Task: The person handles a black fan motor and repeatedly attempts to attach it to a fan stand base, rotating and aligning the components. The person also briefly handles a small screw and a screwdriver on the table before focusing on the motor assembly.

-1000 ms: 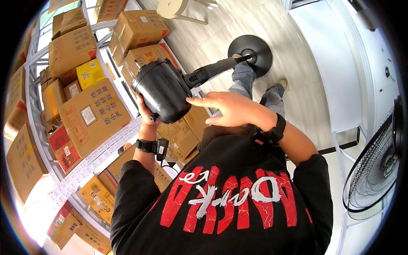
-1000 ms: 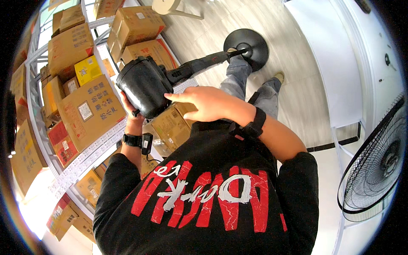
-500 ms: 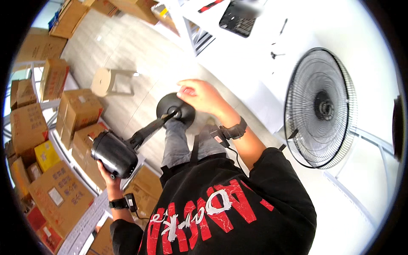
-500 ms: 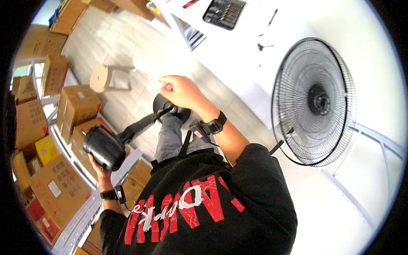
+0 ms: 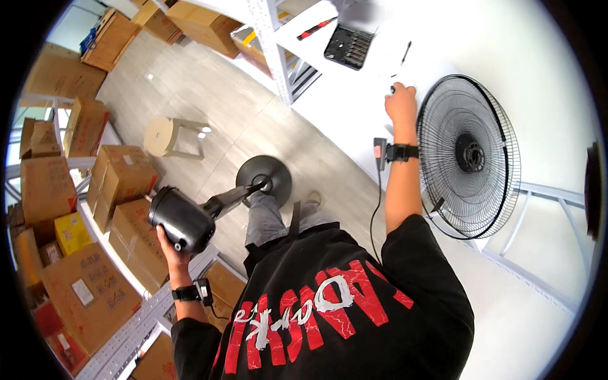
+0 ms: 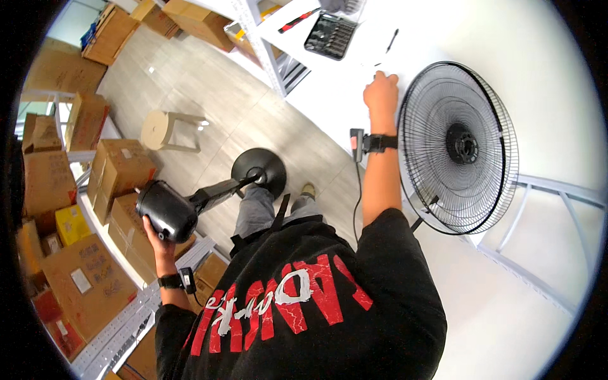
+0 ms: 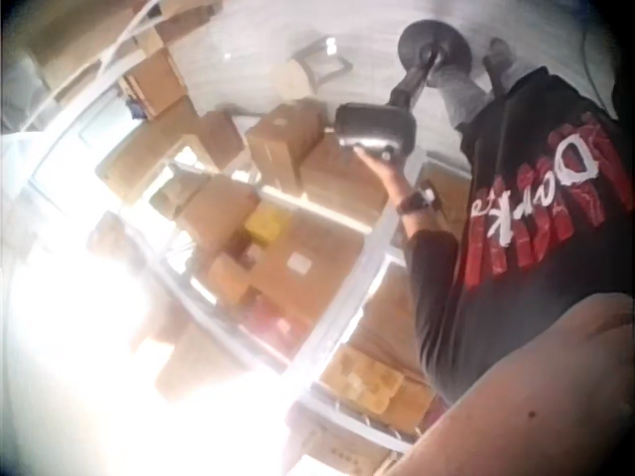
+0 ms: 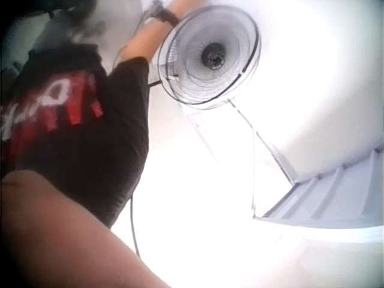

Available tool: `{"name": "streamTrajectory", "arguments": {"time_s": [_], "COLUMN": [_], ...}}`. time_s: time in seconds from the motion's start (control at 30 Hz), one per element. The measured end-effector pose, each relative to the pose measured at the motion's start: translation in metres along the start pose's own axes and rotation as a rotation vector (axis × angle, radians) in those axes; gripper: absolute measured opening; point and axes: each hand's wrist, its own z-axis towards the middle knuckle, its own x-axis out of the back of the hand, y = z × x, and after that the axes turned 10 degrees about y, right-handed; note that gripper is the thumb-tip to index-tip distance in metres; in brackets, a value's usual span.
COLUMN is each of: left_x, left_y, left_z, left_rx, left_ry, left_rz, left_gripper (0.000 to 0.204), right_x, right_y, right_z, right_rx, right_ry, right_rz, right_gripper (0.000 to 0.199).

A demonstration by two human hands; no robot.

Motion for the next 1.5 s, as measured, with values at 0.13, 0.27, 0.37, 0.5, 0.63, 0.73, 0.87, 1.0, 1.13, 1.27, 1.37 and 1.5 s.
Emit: {"name": "streamTrajectory", "arguments": {"time_s": [0.13,0.27,0.37,0.5,0.63,0.73,0.87,1.0,1.13,1.27,1.37,1.5], "left_x": [-0.002,0.001,0.004,0.002,0.001,0.012,-0.01,0.004,0.005,0.006,-0.006,-0.005], "left_y": [0.005,0.003,-0.001,0.004,0.008,0.006,0.011,0.003,0.003,0.01,0.012,0.015], "left_z": [-0.001,0.006,0.001,0.001,-0.004,0.003,-0.006,-0.005,-0.008,-0.002,-0.003,0.0], "left_rx": [0.027,0.021,0.009,0.009,0.032,-0.002,0.044,0.027,0.038,0.055,-0.002,0.012], "left_ry": [0.029,0.057,-0.018,0.003,-0.068,0.04,0.013,-0.026,0.027,0.022,0.046,0.021], "left_rz": [0.008,0.073,-0.002,0.053,0.114,0.214,0.125,0.083,0.131,0.133,0.118,0.115], "left_gripper": [0.069,0.072,0.077,0.079,0.072,0.07,0.074,0.08,0.088,0.083,0.08,0.079], "right_x": [-0.042,-0.036,-0.045,0.008,0.062,0.071,0.006,-0.059,-0.068,-0.081,-0.087,-0.088], "right_y": [0.029,0.026,0.03,-0.006,-0.052,-0.11,-0.173,-0.215,-0.239,-0.243,-0.242,-0.247], "right_z": [0.023,0.029,0.04,0.025,-0.001,-0.048,-0.138,-0.242,-0.283,-0.299,-0.307,-0.31], "right_rx": [0.077,0.072,0.113,0.092,0.232,0.189,0.18,0.109,0.167,0.22,0.137,0.102], "right_ry": [-0.021,0.014,0.054,0.144,0.156,-0.251,-0.803,-1.185,-1.173,-1.064,-1.066,-1.033], "right_rz": [-0.038,0.028,-0.022,0.026,0.408,1.008,1.353,1.395,1.31,1.328,1.37,1.402], "right_gripper": [0.026,0.02,0.017,0.024,0.024,0.022,0.022,0.021,0.021,0.02,0.018,0.018]}}
